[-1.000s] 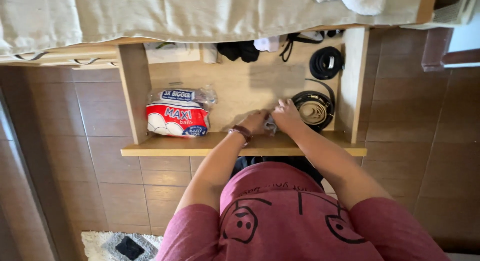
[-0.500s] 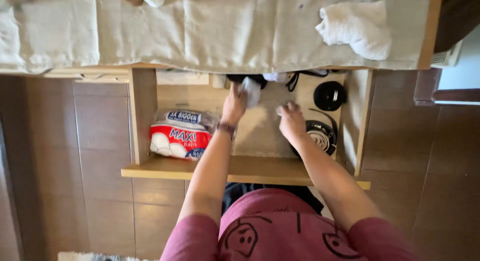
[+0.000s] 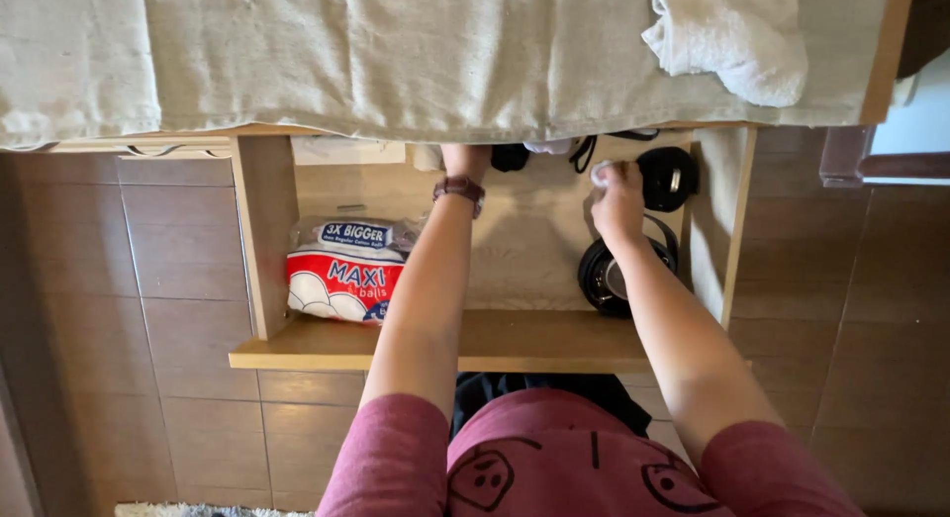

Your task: Organizing various items such as cables, belts, and a package of wipes within a dresser drawer.

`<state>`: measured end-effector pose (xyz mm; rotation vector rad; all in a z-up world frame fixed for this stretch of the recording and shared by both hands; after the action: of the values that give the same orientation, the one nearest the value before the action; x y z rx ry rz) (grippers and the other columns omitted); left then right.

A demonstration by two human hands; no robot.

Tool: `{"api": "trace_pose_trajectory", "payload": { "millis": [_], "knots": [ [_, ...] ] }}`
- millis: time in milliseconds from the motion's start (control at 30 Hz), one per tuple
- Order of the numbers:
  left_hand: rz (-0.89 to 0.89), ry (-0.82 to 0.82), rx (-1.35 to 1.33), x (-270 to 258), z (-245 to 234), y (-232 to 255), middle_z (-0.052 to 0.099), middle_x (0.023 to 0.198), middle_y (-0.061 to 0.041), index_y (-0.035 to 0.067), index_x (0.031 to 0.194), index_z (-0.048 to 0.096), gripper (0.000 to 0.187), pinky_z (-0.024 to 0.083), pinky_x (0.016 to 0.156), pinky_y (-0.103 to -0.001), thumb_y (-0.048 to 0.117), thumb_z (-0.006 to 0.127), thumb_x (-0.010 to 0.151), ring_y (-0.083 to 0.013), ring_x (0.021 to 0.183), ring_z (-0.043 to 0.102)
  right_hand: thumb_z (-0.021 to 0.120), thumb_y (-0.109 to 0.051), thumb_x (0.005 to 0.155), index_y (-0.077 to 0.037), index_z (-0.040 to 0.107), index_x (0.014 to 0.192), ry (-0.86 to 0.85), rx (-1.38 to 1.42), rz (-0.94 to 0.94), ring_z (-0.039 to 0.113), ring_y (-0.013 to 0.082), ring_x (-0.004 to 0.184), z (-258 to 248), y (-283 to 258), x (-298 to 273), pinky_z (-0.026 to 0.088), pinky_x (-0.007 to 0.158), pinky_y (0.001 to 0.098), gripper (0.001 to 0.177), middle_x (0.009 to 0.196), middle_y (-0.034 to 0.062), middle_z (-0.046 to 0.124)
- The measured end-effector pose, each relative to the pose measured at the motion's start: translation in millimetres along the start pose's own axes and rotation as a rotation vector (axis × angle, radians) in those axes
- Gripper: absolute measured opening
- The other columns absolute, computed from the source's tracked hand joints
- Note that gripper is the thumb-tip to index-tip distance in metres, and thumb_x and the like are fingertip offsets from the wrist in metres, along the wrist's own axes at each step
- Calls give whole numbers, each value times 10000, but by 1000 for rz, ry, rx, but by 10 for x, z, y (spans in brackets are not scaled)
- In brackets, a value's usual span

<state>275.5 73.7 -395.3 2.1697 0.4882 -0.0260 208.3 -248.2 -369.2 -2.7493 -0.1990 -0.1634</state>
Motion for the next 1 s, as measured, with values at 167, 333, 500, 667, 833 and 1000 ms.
{"api": "trace_pose_trajectory", "payload": {
  "millis": [167, 333, 500, 667, 833, 1000],
  "knots": [
    [54, 60, -9, -318, -78, 53, 710, 1147, -92, 271, 1268, 687, 315, 604, 1016, -539, 294, 701, 954, -401, 1156, 723, 656, -54, 900, -76, 707, 1191, -255, -138, -214, 670, 439, 1185, 674, -746, -395, 487, 1105, 517, 297, 1190, 197, 687],
    [138, 118, -35, -420, -187, 216, 692, 1154, -64, 264, 1250, 690, 319, 598, 1037, -509, 249, 739, 935, -374, 1170, 715, 596, -97, 933, -153, 767, 1163, -544, 66, -532, 619, 381, 1297, 461, -1748, -962, 443, 1148, 484, 292, 1268, 124, 696],
    [238, 204, -57, -455, -273, 312, 668, 1162, -27, 253, 1226, 695, 337, 589, 1066, -470, 188, 790, 909, -338, 1189, 704, 534, -148, 1052, -186, 615, 951, -116, 965, 586, 534, 234, 981, -118, -1086, -325, 427, 988, 439, 134, 990, 36, 576],
    [281, 265, -49, -783, -429, 354, 650, 1168, 0, 246, 1208, 698, 359, 582, 1087, -441, 143, 829, 890, -311, 1203, 696, 755, -75, 838, -188, 678, 1071, -133, 27, -43, 648, 338, 1033, 238, -587, -168, 570, 885, 447, 270, 1113, 43, 619],
    [188, 42, -68, -1269, -434, 84, 688, 1015, -77, 218, 1113, 734, 225, 650, 866, -515, 162, 799, 905, -409, 976, 754, 491, -142, 1094, -46, 667, 1349, -682, 283, -43, 698, 481, 1258, 557, -1782, -860, 587, 1020, 529, 324, 1344, 249, 638],
    [41, -108, 299, -1531, -970, -344, 689, 1045, -49, 273, 1165, 744, 239, 649, 858, -524, 219, 774, 935, -371, 999, 770, 690, -85, 988, -197, 764, 1212, -422, 280, 270, 676, 331, 1309, 505, -952, -321, 521, 1113, 464, 261, 1265, 62, 714]
  ]
}}
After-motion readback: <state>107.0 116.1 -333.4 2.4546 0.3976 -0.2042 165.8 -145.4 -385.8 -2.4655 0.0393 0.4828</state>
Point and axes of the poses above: each hand's wrist, its own x-axis towards the middle knuckle, its own z-axis out of the palm, y = z × x, the point moved 7 cm from there along x, towards the middle knuckle
